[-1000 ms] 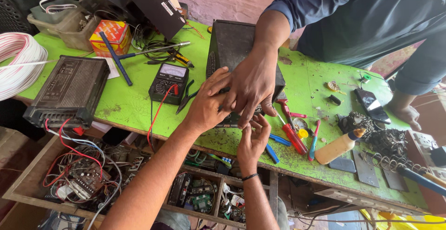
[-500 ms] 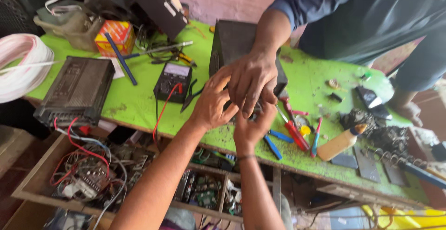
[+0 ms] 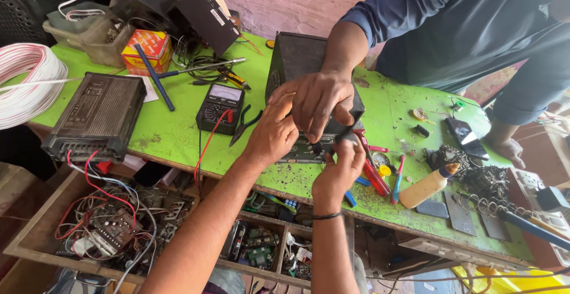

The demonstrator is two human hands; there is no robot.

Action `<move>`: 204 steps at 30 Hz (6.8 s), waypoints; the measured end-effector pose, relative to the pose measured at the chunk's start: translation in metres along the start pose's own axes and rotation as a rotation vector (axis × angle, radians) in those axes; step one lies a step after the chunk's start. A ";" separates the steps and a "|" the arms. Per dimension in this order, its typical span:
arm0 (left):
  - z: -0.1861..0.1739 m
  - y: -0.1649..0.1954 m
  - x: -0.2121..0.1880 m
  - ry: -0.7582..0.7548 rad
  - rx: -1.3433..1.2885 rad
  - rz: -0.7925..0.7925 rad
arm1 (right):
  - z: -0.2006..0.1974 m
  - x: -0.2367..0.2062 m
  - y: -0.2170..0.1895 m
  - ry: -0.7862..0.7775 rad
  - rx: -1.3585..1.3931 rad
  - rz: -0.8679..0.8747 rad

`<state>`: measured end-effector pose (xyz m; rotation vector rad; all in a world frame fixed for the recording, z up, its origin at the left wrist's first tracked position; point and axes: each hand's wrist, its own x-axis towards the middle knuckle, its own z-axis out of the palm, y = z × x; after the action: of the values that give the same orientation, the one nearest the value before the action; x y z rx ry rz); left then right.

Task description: The person removes a small black component from the back of a black box, then uses pliers to cut wires from it. They place the component back into the box and adjust it with both hands.

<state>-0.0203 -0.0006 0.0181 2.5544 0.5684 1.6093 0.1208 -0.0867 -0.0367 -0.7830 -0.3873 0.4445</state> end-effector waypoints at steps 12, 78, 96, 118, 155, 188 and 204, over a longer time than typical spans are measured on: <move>-0.012 0.004 0.004 -0.049 -0.077 0.002 | 0.032 -0.017 0.016 -0.175 -0.782 -0.638; 0.011 0.002 -0.006 0.074 -0.093 -0.063 | 0.026 -0.009 0.041 -0.124 -0.878 -0.708; 0.002 0.009 0.002 0.057 -0.123 -0.087 | 0.026 -0.009 0.038 -0.141 -0.903 -0.714; 0.002 0.014 0.005 0.016 -0.044 -0.180 | 0.029 -0.010 0.039 -0.148 -0.886 -0.631; 0.003 0.024 0.007 0.038 -0.049 -0.196 | -0.001 0.040 0.020 -0.420 -0.396 -0.318; -0.002 0.018 0.006 -0.016 -0.050 -0.216 | 0.001 0.036 0.020 -0.429 -0.353 -0.238; 0.001 0.027 0.008 0.055 -0.052 -0.214 | -0.001 0.036 0.016 -0.446 -0.135 -0.126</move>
<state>-0.0090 -0.0223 0.0315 2.3283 0.7641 1.6015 0.1476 -0.0588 -0.0431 -0.7823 -0.8847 0.4773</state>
